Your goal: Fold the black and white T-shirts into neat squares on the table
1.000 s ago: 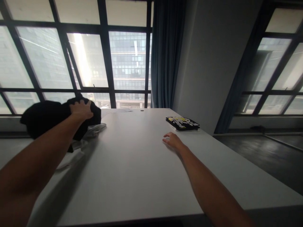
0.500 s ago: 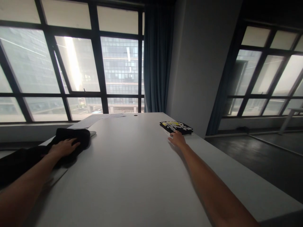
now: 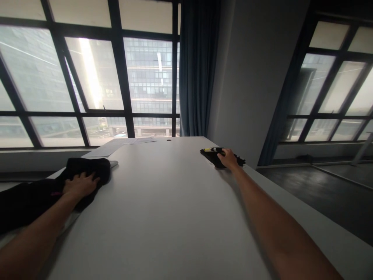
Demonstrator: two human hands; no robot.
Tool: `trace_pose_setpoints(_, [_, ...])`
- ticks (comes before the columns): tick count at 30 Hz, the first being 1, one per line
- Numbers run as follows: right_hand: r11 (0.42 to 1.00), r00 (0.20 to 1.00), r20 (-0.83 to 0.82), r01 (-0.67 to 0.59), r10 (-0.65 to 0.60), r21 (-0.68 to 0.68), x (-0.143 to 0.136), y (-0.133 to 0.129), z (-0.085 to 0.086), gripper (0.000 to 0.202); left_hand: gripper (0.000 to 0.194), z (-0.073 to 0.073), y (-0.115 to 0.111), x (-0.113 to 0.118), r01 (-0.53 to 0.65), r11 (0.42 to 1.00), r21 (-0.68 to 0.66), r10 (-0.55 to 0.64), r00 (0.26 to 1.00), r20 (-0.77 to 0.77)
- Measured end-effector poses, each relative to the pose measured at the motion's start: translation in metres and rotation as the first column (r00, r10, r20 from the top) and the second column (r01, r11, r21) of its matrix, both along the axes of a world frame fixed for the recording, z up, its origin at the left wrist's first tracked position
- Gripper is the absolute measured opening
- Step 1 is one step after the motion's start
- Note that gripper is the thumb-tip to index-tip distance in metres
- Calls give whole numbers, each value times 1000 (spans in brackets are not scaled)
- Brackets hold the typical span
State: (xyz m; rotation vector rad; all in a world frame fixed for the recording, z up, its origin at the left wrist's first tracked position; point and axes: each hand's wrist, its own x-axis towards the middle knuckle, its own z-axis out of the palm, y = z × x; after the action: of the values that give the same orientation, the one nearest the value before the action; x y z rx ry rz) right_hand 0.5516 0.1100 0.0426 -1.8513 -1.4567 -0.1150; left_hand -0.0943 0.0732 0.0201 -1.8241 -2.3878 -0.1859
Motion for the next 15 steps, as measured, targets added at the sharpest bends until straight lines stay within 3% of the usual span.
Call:
trace_pose_setpoints(3, [938, 963, -7, -261, 270, 230, -30, -19, 38, 46, 62, 1, -10, 20, -75, 994, 81, 86, 987, -136])
trace_pose_setpoints(5, [811, 844, -41, -499, 535, 305, -58, -34, 56, 50, 63, -1, -21, 49, 6, 971, 238, 47, 975, -216])
trace_pose_setpoints(7, [693, 703, -138, -613, 697, 378, -84, -50, 61, 57, 64, -5, -38, 89, 180, 943, 280, -125, 971, -204])
trace_pose_setpoints(9, [692, 649, -254, -620, 717, 371, -105, -64, 50, 65, 70, -11, -59, 133, 385, 892, 238, -380, 922, -68])
trace_pose_setpoints(11, [761, 687, -330, -604, 648, 238, -121, -79, 27, 73, 82, -19, -81, 172, 593, 781, 198, -620, 774, 126])
trace_pose_setpoints(13, [791, 743, -322, -611, 586, 30, -134, -94, -2, 79, 90, -27, -101, 199, 714, 675, 188, -734, 623, 270])
trace_pose_setpoints(15, [773, 764, -288, -625, 578, -107, -146, -108, -26, 74, 88, -34, -114, 213, 747, 639, 183, -758, 573, 311])
